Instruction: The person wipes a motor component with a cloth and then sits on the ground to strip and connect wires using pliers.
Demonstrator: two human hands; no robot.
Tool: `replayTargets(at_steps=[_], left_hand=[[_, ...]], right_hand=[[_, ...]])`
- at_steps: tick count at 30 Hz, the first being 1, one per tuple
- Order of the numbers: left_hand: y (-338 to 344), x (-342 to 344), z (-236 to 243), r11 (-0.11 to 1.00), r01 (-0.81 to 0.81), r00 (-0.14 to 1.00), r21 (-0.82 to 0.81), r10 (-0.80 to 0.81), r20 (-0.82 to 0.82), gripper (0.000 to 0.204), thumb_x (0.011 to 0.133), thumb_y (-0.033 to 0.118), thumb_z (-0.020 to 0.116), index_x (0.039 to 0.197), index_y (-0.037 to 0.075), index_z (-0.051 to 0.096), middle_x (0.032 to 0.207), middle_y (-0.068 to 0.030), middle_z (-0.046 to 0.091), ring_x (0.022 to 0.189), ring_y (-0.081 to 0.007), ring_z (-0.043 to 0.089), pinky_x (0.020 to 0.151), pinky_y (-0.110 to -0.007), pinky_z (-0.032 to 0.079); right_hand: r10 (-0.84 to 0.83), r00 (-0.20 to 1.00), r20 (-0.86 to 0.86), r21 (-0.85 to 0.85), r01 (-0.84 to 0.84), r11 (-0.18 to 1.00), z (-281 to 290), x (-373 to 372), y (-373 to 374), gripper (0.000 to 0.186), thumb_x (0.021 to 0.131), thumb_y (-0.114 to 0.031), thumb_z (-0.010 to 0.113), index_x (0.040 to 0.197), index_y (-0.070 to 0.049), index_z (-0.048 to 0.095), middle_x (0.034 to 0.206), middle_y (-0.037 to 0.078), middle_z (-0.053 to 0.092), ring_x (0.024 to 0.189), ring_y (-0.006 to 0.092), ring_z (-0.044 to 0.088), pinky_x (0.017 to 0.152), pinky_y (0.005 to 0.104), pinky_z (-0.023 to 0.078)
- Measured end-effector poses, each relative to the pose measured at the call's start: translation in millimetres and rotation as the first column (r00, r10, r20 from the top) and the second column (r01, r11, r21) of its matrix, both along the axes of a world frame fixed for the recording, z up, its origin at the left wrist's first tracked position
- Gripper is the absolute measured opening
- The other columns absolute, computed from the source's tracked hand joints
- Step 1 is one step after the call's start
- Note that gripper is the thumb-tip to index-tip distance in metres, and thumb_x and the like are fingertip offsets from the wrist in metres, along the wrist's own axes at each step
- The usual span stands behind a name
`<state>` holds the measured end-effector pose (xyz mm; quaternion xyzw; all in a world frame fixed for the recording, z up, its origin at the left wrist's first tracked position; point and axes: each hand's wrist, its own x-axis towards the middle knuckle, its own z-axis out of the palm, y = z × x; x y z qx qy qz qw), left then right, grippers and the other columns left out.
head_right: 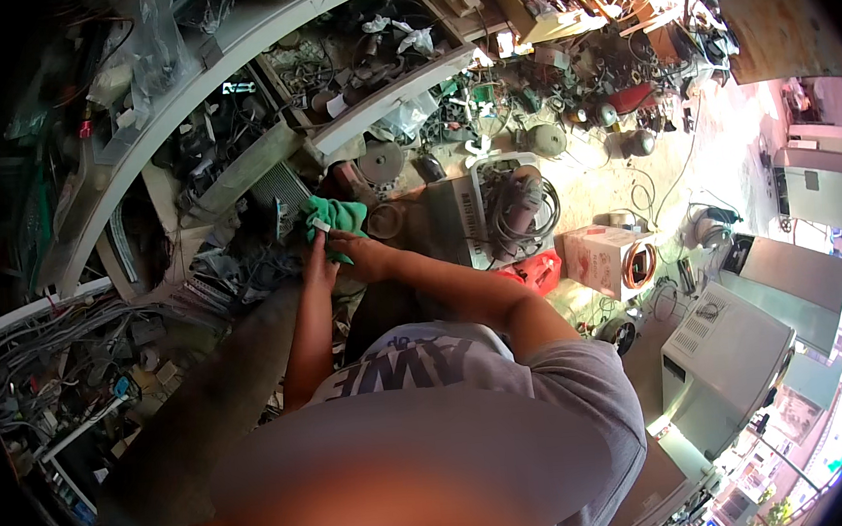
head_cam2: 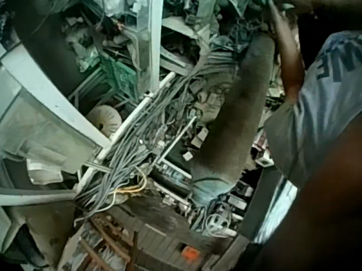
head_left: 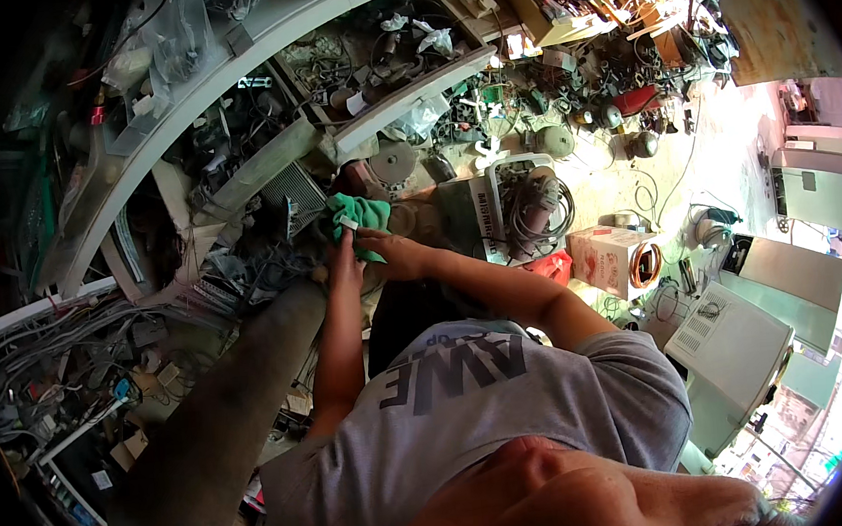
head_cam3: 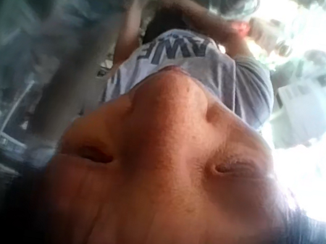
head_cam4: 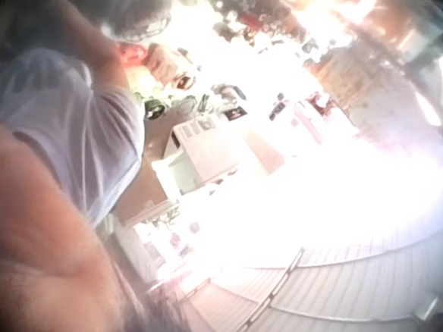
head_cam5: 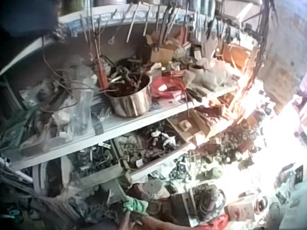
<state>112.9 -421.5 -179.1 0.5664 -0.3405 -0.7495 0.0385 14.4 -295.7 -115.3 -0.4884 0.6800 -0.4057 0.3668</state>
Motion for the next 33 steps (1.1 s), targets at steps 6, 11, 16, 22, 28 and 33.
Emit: replayTargets(at_steps=[6,11,16,22,28,33], left_hand=[[-52.4,-5.4,39.9,0.767,0.355,0.928,-0.535,-0.221,0.299,0.079,0.085,0.047,0.064,0.141,0.002,0.031,0.137,-0.0186,0.043,0.124,-0.0339,0.045,0.099,-0.043,0.038],[-66.5,-54.5,64.8,0.437,0.588,0.809,-0.681,-0.337,0.482,0.081,0.081,0.043,0.07,0.139,0.001,0.033,0.137,-0.0244,0.042,0.121,-0.0393,0.047,0.096,-0.045,0.04],[-70.3,-134.3,64.7,0.207,0.758,0.631,-0.618,-0.471,0.617,0.07,0.075,0.037,0.073,0.129,0.003,0.045,0.119,-0.0228,0.056,0.116,-0.0396,0.049,0.093,-0.049,0.039],[-74.2,-224.5,31.3,-0.361,0.779,0.4,-0.512,-0.343,0.85,0.056,0.067,0.026,0.079,0.11,0.007,0.049,0.129,-0.0123,0.048,0.118,-0.0346,0.046,0.098,-0.053,0.033],[-70.7,-250.9,-14.2,-0.185,0.895,0.306,-0.406,-0.409,0.86,0.065,0.065,0.021,0.081,0.113,0.01,0.039,0.113,-0.0173,0.052,0.107,-0.0357,0.051,0.091,-0.051,0.036],[-70.7,-255.0,-6.8,-0.24,0.901,0.249,-0.362,-0.398,0.883,0.071,0.063,0.021,0.079,0.118,0.008,0.035,0.112,-0.0174,0.052,0.109,-0.0381,0.048,0.091,-0.052,0.037]], right_hand=[[0.029,0.971,0.238,0.326,-0.108,0.939,-7.6,-39.5,-5.0,0.037,0.085,-0.033,0.061,0.113,-0.008,0.06,0.11,0.016,0.064,0.096,0.0359,0.062,0.085,0.0428,0.049],[-0.116,0.988,-0.105,0.47,0.152,0.87,-37.7,-90.8,11.4,0.041,0.085,-0.048,0.056,0.098,-0.011,0.067,0.09,0.013,0.068,0.086,0.0319,0.065,0.076,0.0432,0.051],[-0.199,0.903,-0.38,0.396,0.353,0.848,-78.9,-163.3,28.3,0.016,0.087,-0.024,0.052,0.093,-0.012,0.061,0.084,0.011,0.066,0.08,0.0309,0.065,0.072,0.0434,0.051],[-0.688,0.691,-0.223,0.09,0.717,0.691,-98.0,-261.3,38.2,0.022,0.094,-0.02,0.044,0.087,-0.005,0.057,0.076,0.021,0.063,0.074,0.0425,0.061,0.068,0.0496,0.049],[-0.597,0.763,-0.249,-0.164,0.575,0.802,-81.1,-329.7,-25.0,0.03,0.072,0.004,0.048,0.098,-0.007,0.058,0.107,0.018,0.055,0.099,0.038,0.054,0.083,0.0436,0.046],[-0.421,0.684,-0.596,-0.02,0.511,0.859,-114.9,-394.0,-114.7,0.034,0.072,-0.009,0.057,0.104,-0.012,0.068,0.138,0.017,0.04,0.114,0.0346,0.048,0.092,0.0409,0.043]])
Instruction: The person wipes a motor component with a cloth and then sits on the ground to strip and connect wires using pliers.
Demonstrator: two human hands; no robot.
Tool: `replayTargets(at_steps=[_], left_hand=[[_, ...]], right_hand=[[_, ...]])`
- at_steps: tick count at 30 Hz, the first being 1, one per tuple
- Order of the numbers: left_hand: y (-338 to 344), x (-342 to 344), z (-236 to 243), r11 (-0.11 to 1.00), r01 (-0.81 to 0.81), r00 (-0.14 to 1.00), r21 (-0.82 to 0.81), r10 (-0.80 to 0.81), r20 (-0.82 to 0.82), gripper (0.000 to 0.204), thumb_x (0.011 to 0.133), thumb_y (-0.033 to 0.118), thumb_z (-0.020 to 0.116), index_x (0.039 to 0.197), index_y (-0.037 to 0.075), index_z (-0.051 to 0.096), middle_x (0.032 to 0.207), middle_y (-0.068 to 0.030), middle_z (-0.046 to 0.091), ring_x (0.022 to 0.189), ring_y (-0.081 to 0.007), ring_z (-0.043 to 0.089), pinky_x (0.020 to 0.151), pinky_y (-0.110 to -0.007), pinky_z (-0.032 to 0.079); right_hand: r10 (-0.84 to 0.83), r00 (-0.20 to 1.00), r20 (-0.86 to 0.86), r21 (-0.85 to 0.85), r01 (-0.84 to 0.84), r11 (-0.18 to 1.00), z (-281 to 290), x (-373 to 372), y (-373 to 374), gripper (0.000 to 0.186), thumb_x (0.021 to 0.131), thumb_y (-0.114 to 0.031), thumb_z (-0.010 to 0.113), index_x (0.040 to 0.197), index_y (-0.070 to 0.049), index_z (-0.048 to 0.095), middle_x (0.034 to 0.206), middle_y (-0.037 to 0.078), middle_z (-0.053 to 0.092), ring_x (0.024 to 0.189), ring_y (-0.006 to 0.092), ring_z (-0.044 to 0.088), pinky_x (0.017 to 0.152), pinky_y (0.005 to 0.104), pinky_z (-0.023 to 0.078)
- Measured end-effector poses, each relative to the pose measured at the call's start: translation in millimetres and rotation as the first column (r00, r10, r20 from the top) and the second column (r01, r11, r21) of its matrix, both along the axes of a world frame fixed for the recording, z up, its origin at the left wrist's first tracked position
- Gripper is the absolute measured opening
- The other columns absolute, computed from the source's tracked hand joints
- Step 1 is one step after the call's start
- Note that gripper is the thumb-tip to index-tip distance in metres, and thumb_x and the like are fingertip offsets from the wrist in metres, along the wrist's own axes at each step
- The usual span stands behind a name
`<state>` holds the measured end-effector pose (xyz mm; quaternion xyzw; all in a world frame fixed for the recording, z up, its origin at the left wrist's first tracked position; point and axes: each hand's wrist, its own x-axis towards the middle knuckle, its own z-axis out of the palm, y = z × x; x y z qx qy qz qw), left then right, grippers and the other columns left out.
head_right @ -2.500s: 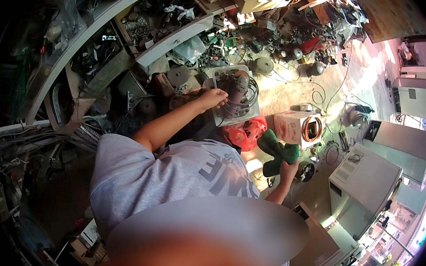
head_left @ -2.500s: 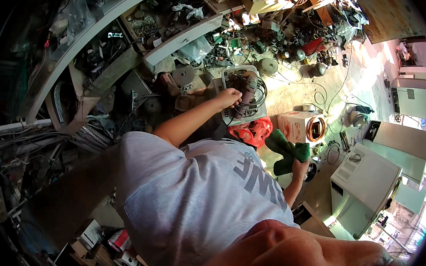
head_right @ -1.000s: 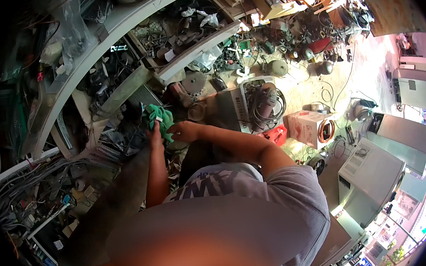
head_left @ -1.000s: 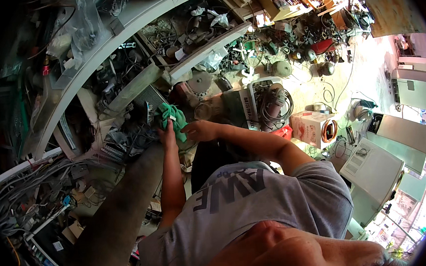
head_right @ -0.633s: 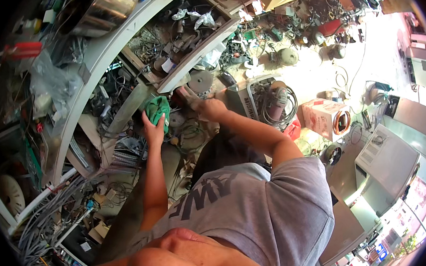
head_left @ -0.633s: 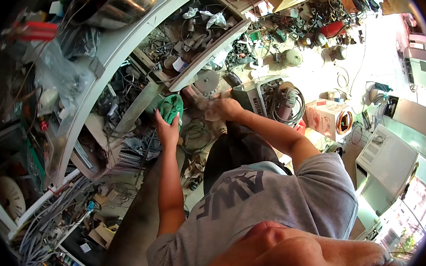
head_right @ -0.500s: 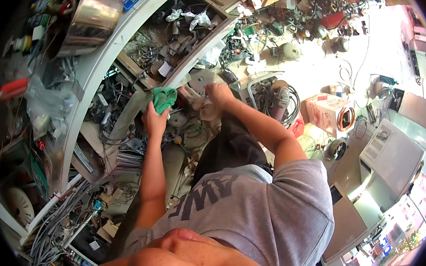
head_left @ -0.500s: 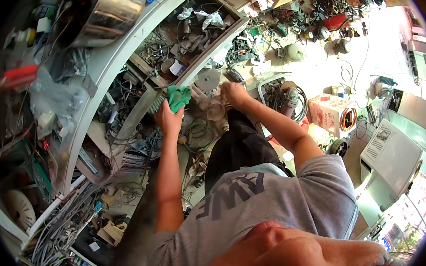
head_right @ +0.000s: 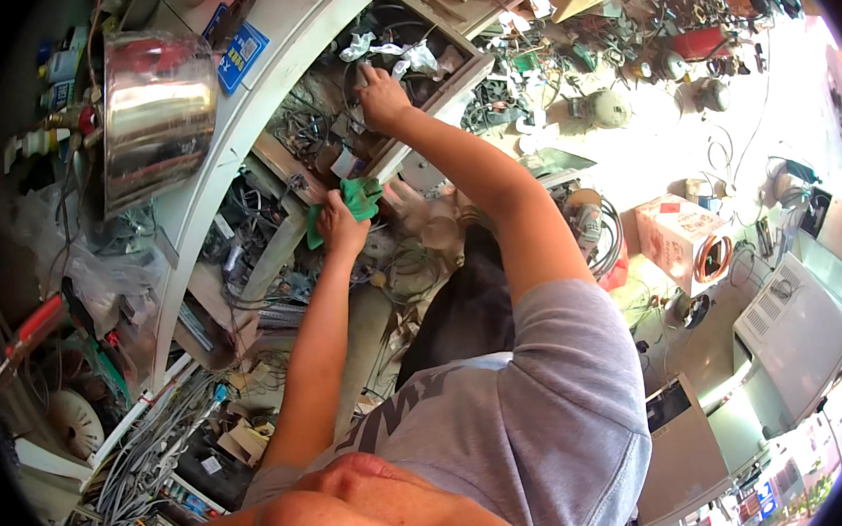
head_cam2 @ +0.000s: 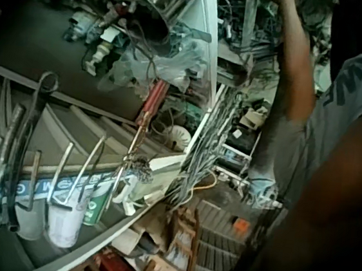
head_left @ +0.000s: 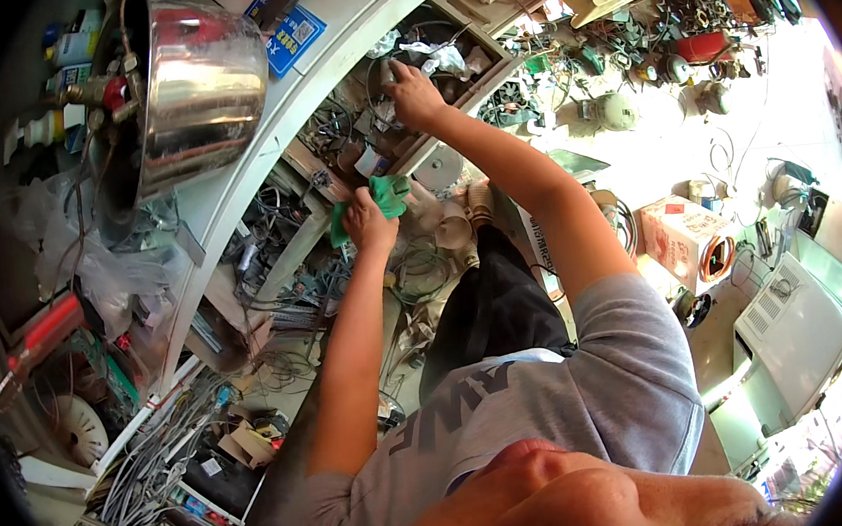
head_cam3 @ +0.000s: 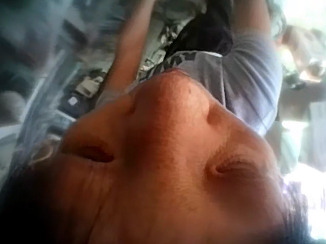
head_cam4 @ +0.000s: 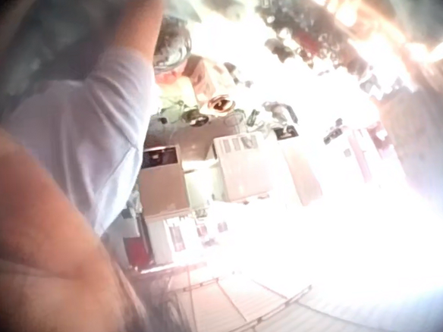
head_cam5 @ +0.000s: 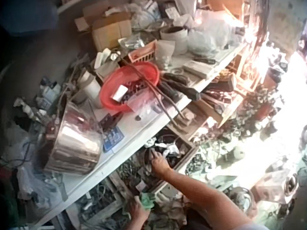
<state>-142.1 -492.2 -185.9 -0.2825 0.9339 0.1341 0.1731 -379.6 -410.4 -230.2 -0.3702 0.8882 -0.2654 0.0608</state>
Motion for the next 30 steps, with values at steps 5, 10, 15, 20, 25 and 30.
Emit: replayTargets(at_steps=[5,10,15,20,25,30], left_hand=[[5.8,-3.0,-0.7,0.998,-0.021,1.0,-0.052,0.021,0.011,0.07,0.063,0.022,0.08,0.117,0.009,0.037,0.113,-0.0168,0.053,0.109,-0.0382,0.049,0.091,-0.051,0.038],[8.6,-9.4,0.5,0.997,0.019,0.998,-0.078,-0.024,-0.065,0.057,0.069,0.024,0.076,0.111,0.008,0.04,0.107,-0.0153,0.055,0.105,-0.037,0.051,0.087,-0.053,0.038],[10.2,-7.6,6.4,0.998,-0.024,0.998,-0.064,0.02,-0.062,0.053,0.072,0.025,0.074,0.11,0.008,0.041,0.106,-0.0154,0.056,0.106,-0.0368,0.05,0.088,-0.053,0.038],[9.9,-3.8,1.3,0.996,-0.053,0.998,-0.066,0.051,-0.026,0.058,0.069,0.024,0.076,0.112,0.009,0.04,0.108,-0.0149,0.055,0.108,-0.0365,0.049,0.09,-0.052,0.038],[8.8,-5.6,0.3,0.996,-0.063,0.997,-0.062,0.065,0.034,0.065,0.067,0.024,0.078,0.116,0.01,0.038,0.112,-0.0139,0.053,0.112,-0.0358,0.047,0.092,-0.05,0.038],[6.8,-5.2,-1.1,0.997,-0.035,0.999,-0.065,0.037,0.025,0.066,0.067,0.024,0.078,0.117,0.011,0.038,0.115,-0.0136,0.052,0.113,-0.0356,0.047,0.093,-0.05,0.037]], right_hand=[[0.068,0.997,-0.045,0.437,-0.041,0.898,-22.8,-49.4,-68.5,0.026,0.08,-0.023,0.056,0.102,-0.017,0.069,0.127,0.008,0.051,0.117,0.0282,0.048,0.09,0.0372,0.043],[-0.087,0.995,0.039,0.342,0.068,0.937,-61.7,-61.6,-79.5,0.024,0.084,-0.023,0.052,0.097,-0.015,0.071,0.116,0.008,0.058,0.109,0.0255,0.053,0.089,0.0386,0.043],[-0.043,0.988,-0.148,-0.315,-0.006,0.949,-39.2,3.9,-42.6,0.015,0.079,-0.012,0.054,0.089,-0.006,0.064,0.096,0.01,0.06,0.099,0.0281,0.057,0.103,0.0432,0.036],[-0.192,0.95,0.247,-0.339,0.271,0.901,15.3,48.8,42.4,0.023,0.072,-0.006,0.064,0.093,-0.006,0.054,0.084,0.015,0.06,0.085,0.0345,0.06,0.083,0.0431,0.049],[-0.41,0.907,0.097,0.129,0.397,0.909,21.0,-4.1,73.0,0.049,0.073,-0.018,0.069,0.114,-0.005,0.046,0.08,0.015,0.067,0.077,0.0331,0.066,0.068,0.0445,0.049],[-0.409,0.908,0.093,0.36,0.352,0.864,2.4,-51.6,45.1,0.054,0.075,-0.025,0.064,0.124,-0.012,0.045,0.093,0.015,0.068,0.088,0.031,0.066,0.077,0.0441,0.047]])
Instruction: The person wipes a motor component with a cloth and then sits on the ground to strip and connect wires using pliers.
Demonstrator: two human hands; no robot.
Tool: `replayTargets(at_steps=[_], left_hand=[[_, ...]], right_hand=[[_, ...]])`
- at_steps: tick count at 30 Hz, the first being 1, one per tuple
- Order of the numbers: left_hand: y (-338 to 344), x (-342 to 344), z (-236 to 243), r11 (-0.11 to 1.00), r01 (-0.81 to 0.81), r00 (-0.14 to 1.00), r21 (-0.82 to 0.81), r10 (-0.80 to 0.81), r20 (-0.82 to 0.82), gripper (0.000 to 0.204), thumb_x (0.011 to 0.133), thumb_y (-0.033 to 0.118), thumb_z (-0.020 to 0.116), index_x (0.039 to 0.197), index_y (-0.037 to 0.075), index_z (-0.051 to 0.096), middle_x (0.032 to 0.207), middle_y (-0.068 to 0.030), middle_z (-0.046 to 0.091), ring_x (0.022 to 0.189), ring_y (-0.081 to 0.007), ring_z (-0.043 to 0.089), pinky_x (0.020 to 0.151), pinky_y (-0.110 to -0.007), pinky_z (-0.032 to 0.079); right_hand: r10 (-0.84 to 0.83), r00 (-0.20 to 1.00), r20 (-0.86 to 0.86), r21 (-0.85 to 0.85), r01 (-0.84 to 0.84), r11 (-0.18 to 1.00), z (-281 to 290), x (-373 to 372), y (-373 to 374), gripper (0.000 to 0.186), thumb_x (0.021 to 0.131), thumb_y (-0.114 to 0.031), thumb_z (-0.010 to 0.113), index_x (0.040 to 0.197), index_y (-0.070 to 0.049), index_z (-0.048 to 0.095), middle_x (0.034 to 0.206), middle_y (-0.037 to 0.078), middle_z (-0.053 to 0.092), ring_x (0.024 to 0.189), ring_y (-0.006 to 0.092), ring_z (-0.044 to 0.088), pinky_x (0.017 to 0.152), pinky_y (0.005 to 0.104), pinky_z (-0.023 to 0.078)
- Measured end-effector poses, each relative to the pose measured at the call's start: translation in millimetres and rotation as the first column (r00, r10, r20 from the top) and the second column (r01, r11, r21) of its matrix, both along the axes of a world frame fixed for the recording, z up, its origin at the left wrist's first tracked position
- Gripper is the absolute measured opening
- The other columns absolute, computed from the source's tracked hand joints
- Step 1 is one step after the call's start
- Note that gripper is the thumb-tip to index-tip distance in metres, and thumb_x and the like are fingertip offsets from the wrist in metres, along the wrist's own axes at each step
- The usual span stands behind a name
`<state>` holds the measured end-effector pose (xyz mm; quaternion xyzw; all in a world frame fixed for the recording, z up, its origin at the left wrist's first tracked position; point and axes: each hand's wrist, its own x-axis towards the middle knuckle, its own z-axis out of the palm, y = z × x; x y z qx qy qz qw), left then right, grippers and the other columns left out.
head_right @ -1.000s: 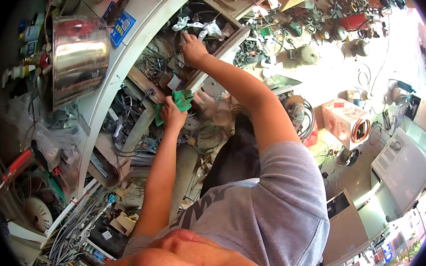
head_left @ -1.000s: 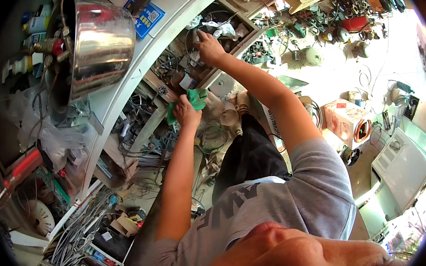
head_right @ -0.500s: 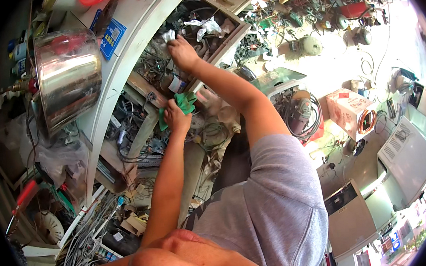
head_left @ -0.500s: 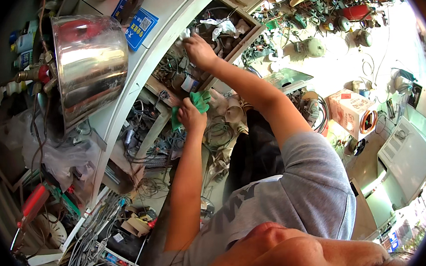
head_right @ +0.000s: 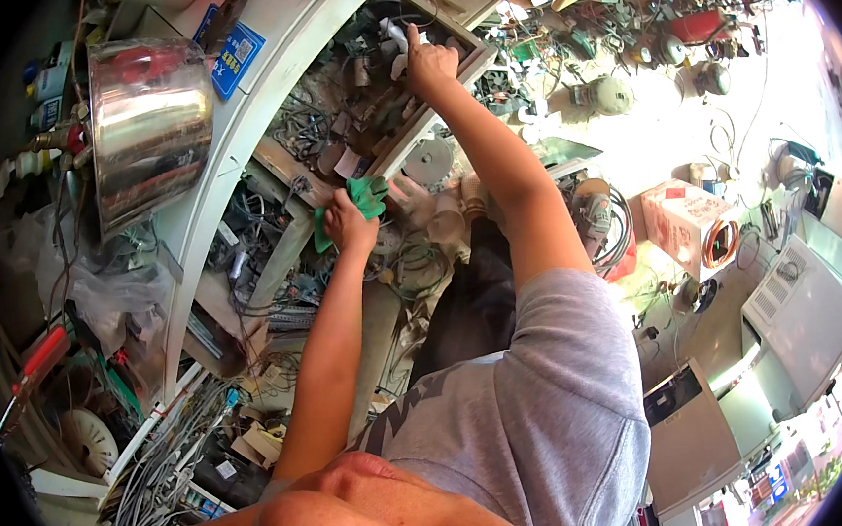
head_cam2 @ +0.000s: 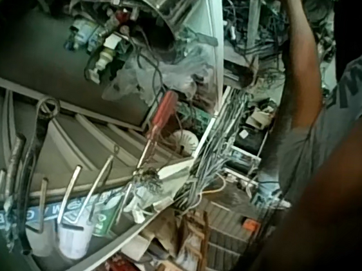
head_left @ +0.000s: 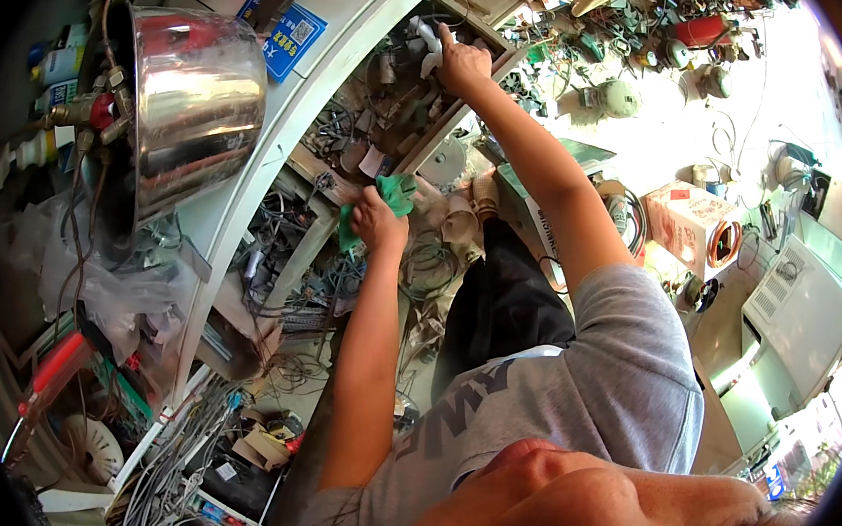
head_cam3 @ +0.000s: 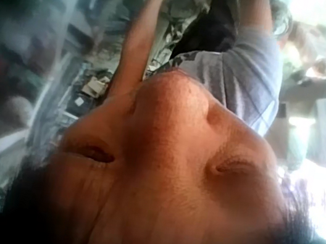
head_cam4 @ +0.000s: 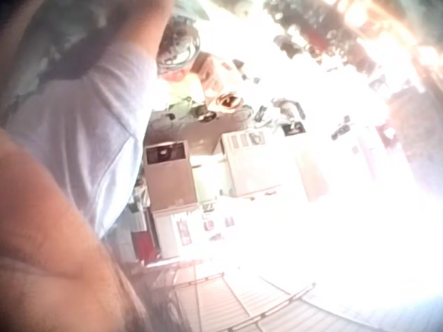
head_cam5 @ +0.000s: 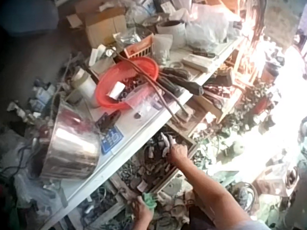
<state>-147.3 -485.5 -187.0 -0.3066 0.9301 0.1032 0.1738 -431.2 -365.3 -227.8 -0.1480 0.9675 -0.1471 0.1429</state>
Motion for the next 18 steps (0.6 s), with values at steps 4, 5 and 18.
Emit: replayTargets(at_steps=[4,5,18], left_hand=[[-0.5,-2.9,3.7,0.999,-0.012,1.0,0.031,0.011,0.021,0.066,0.067,0.023,0.078,0.118,0.011,0.037,0.118,-0.0136,0.051,0.114,-0.0357,0.046,0.094,-0.05,0.036],[0.0,-1.1,2.5,1.0,-0.013,1.0,0.021,0.013,-0.003,0.066,0.067,0.023,0.079,0.117,0.011,0.037,0.116,-0.0139,0.051,0.113,-0.0357,0.047,0.093,-0.051,0.036],[2.5,2.5,-2.5,1.0,-0.028,0.998,-0.001,0.028,-0.062,0.064,0.066,0.023,0.079,0.114,0.011,0.038,0.112,-0.0146,0.052,0.109,-0.0363,0.049,0.091,-0.052,0.036]], right_hand=[[-0.162,0.983,-0.081,-0.115,0.152,0.982,-23.0,-6.2,-5.6,0.03,0.08,-0.024,0.058,0.109,-0.018,0.06,0.094,0.009,0.069,0.09,0.028,0.065,0.077,0.0424,0.047],[-0.189,0.977,-0.102,-0.131,0.175,0.976,-20.4,-1.2,-7.3,0.022,0.08,-0.025,0.058,0.1,-0.016,0.064,0.093,0.009,0.068,0.089,0.0283,0.065,0.074,0.0425,0.049],[0.655,0.147,0.741,-0.098,0.989,-0.111,33.5,85.9,40.4,0.016,0.092,-0.02,0.048,0.088,-0.01,0.06,0.073,0.0,0.058,0.06,0.0108,0.049,0.054,0.0249,0.038]])
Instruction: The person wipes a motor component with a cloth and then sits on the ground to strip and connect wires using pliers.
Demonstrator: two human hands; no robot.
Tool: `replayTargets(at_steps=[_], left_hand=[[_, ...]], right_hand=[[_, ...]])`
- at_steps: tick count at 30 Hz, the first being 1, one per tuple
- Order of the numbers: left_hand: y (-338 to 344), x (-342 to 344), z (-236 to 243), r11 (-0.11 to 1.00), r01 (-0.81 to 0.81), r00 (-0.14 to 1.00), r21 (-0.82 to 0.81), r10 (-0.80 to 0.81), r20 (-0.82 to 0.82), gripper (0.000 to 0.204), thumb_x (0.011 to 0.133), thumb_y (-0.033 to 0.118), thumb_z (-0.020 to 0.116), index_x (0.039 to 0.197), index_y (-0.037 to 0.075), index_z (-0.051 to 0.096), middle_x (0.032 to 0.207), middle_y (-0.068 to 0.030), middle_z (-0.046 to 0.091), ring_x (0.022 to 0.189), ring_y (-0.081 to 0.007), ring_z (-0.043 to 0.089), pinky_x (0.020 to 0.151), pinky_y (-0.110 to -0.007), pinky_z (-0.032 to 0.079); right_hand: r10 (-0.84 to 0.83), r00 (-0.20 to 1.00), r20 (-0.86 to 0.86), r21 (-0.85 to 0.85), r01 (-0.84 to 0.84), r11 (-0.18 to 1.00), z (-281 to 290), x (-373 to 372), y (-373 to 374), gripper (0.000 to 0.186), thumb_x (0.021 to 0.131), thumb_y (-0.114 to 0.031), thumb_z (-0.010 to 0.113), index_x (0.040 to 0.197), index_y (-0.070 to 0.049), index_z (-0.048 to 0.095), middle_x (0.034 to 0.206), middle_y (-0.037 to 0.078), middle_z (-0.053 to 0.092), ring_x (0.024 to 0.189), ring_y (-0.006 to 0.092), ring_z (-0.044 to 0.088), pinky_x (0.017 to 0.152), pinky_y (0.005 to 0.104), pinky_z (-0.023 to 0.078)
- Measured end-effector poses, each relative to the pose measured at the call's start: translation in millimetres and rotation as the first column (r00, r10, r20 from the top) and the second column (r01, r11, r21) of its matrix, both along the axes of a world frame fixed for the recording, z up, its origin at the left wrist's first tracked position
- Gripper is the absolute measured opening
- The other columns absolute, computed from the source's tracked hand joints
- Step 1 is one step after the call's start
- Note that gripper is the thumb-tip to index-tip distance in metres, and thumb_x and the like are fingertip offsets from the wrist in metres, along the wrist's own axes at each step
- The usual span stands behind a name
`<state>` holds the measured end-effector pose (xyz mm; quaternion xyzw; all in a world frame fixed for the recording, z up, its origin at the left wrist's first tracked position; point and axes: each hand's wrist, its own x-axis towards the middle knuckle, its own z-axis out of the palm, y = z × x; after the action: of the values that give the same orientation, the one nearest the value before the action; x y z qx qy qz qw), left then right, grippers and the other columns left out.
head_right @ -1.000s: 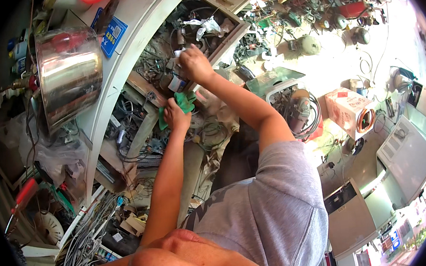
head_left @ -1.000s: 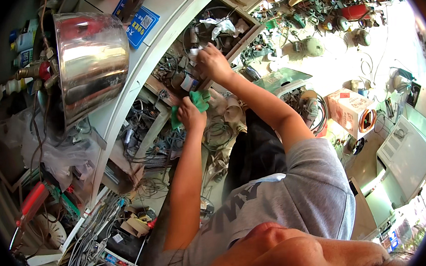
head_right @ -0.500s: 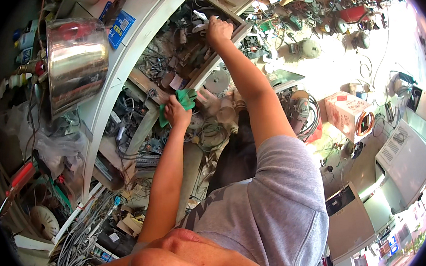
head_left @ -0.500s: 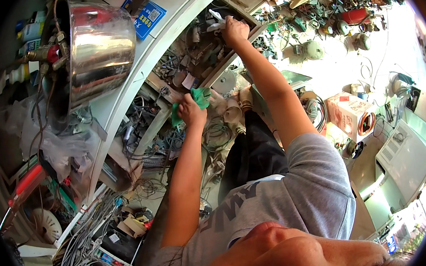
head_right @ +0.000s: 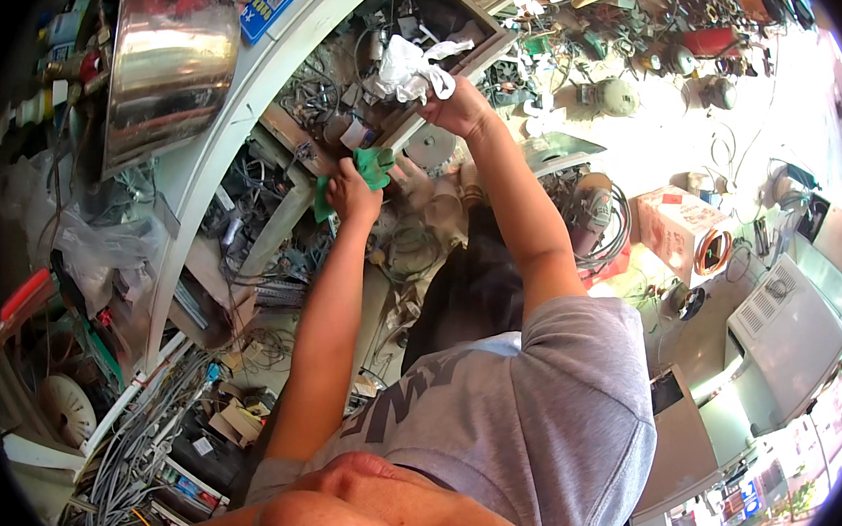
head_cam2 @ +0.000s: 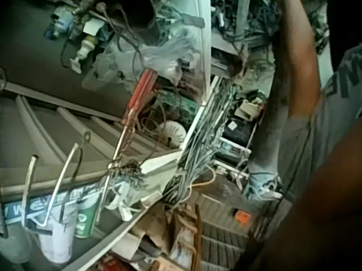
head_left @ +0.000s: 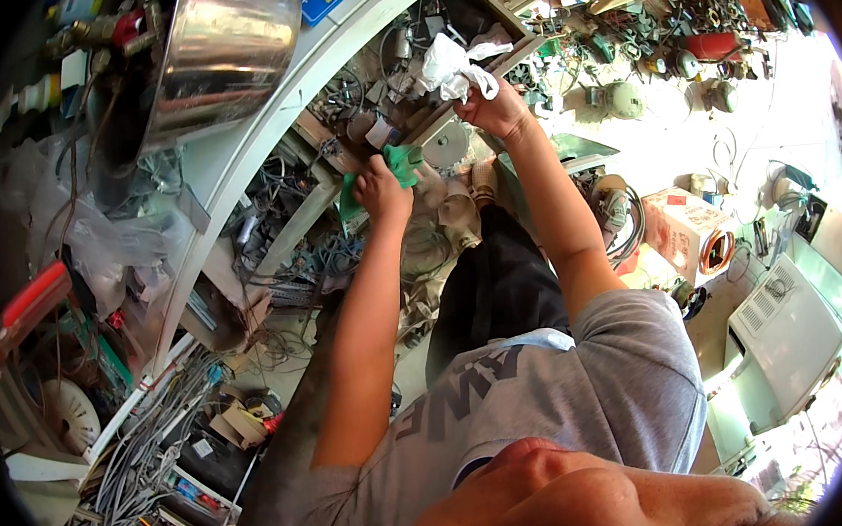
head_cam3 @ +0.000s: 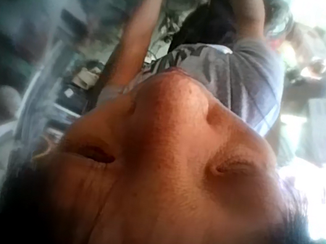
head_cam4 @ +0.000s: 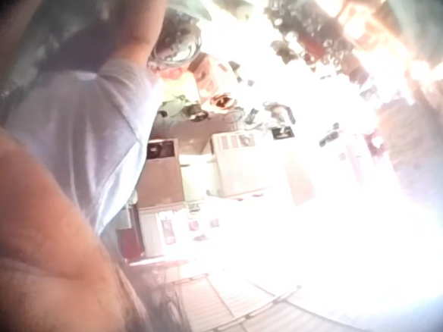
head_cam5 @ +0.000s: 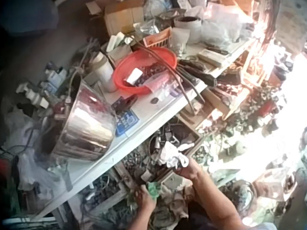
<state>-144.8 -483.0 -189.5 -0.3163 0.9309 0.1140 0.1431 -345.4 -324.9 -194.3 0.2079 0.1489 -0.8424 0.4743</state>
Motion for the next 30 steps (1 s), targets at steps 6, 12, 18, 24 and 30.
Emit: replayTargets(at_steps=[6,12,18,24,30], left_hand=[[4.1,1.2,-6.7,0.998,-0.055,0.995,-0.025,0.052,-0.083,0.062,0.064,0.019,0.079,0.112,0.012,0.039,0.115,-0.0143,0.051,0.111,-0.0351,0.047,0.095,-0.052,0.033],[5.6,11.3,-23.9,0.99,0.002,0.963,-0.143,-0.041,-0.266,0.061,0.067,0.019,0.077,0.114,0.009,0.04,0.114,-0.0156,0.051,0.109,-0.0346,0.047,0.093,-0.055,0.03],[2.5,19.9,-38.6,0.981,-0.001,0.878,-0.194,-0.092,-0.469,0.031,0.083,0.023,0.063,0.107,0.008,0.052,0.109,-0.0104,0.054,0.104,-0.0286,0.05,0.09,-0.049,0.035],[-8.2,21.4,-59.4,0.988,-0.026,0.838,0.153,0.105,-0.535,0.023,0.09,0.024,0.058,0.103,0.006,0.054,0.099,-0.0099,0.056,0.096,-0.0254,0.052,0.083,-0.039,0.04],[-8.8,19.9,-56.7,0.995,0.068,0.887,-0.08,-0.097,-0.451,0.043,0.078,0.03,0.069,0.111,0.009,0.051,0.111,-0.0118,0.054,0.107,-0.0306,0.051,0.091,-0.048,0.036]], right_hand=[[0.129,0.991,0.038,-0.17,-0.121,0.978,-18.1,24.9,-27.6,0.019,0.091,-0.024,0.05,0.095,-0.009,0.061,0.087,0.002,0.062,0.07,0.0116,0.053,0.055,0.0235,0.038],[0.403,0.598,-0.692,0.432,-0.103,0.896,-30.8,66.6,-139.6,0.022,0.088,-0.018,0.054,0.106,-0.009,0.062,0.083,0.002,0.063,0.071,0.0124,0.056,0.059,0.0283,0.045],[0.636,-0.276,-0.721,0.56,0.308,0.769,23.7,120.1,-219.1,0.03,0.083,-0.026,0.059,0.109,-0.01,0.06,0.1,0.015,0.062,0.092,0.0365,0.061,0.079,0.0406,0.051],[0.687,-0.71,-0.154,0.779,0.34,0.527,1.6,137.9,-238.9,0.032,0.081,-0.019,0.054,0.111,-0.013,0.064,0.114,0.017,0.062,0.099,0.0265,0.064,0.079,0.0369,0.052],[0.681,-0.305,-0.666,0.664,0.173,0.727,14.2,116.3,-186.8,0.04,0.078,-0.017,0.056,0.118,-0.015,0.059,0.1,0.02,0.063,0.093,0.0371,0.062,0.082,0.0432,0.05]])
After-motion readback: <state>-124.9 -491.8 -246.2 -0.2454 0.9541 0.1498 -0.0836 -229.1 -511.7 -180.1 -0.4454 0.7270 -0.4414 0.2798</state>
